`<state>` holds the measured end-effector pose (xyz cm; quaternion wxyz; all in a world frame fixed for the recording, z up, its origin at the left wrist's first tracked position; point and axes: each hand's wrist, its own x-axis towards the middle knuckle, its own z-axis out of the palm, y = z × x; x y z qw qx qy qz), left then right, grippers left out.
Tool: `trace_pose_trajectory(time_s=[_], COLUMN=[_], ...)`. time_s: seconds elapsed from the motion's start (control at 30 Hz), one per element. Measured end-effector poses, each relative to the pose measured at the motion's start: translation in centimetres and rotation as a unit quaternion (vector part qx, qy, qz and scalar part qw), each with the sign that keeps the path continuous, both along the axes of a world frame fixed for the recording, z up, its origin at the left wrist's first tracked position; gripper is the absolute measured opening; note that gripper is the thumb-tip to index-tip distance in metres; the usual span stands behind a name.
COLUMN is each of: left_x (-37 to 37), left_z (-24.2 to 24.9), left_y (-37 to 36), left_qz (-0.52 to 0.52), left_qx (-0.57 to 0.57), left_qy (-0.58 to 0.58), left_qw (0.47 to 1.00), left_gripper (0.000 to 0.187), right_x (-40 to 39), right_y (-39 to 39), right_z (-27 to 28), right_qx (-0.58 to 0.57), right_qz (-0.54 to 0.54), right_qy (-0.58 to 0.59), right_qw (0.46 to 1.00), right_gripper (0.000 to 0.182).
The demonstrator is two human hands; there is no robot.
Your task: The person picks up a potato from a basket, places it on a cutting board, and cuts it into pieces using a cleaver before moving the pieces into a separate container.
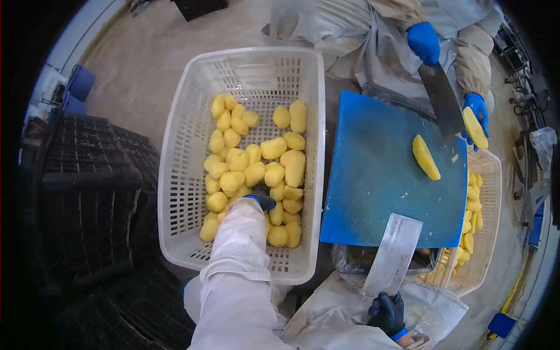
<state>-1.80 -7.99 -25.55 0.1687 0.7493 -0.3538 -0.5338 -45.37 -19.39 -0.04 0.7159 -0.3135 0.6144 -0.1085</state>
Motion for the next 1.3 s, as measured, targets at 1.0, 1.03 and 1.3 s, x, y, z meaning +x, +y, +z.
trace_pose_trajectory(time_s=[1.0,1.03,1.3], left_x=[-20.4,-20.6,-21.8], left_z=[21.0,20.8,21.0], left_y=[-14.1,-14.3,-14.8], left_qz=[0.207,0.231,0.301], left_qx=[-0.377,-0.381,-0.394], left_qy=[-0.274,-0.272,-0.284], left_qw=[0.860,0.853,0.821], left_gripper=[0.043,0.044,0.040], right_x=[-0.4,-0.1,2.2], right_y=[-1.1,-1.2,-1.3], right_z=[5.8,6.2,7.6], right_qx=[-0.490,-0.493,-0.524], right_qz=[0.283,0.280,0.365], right_qy=[0.046,0.047,0.145], right_qw=[0.823,0.822,0.755], right_gripper=[0.028,0.028,0.028])
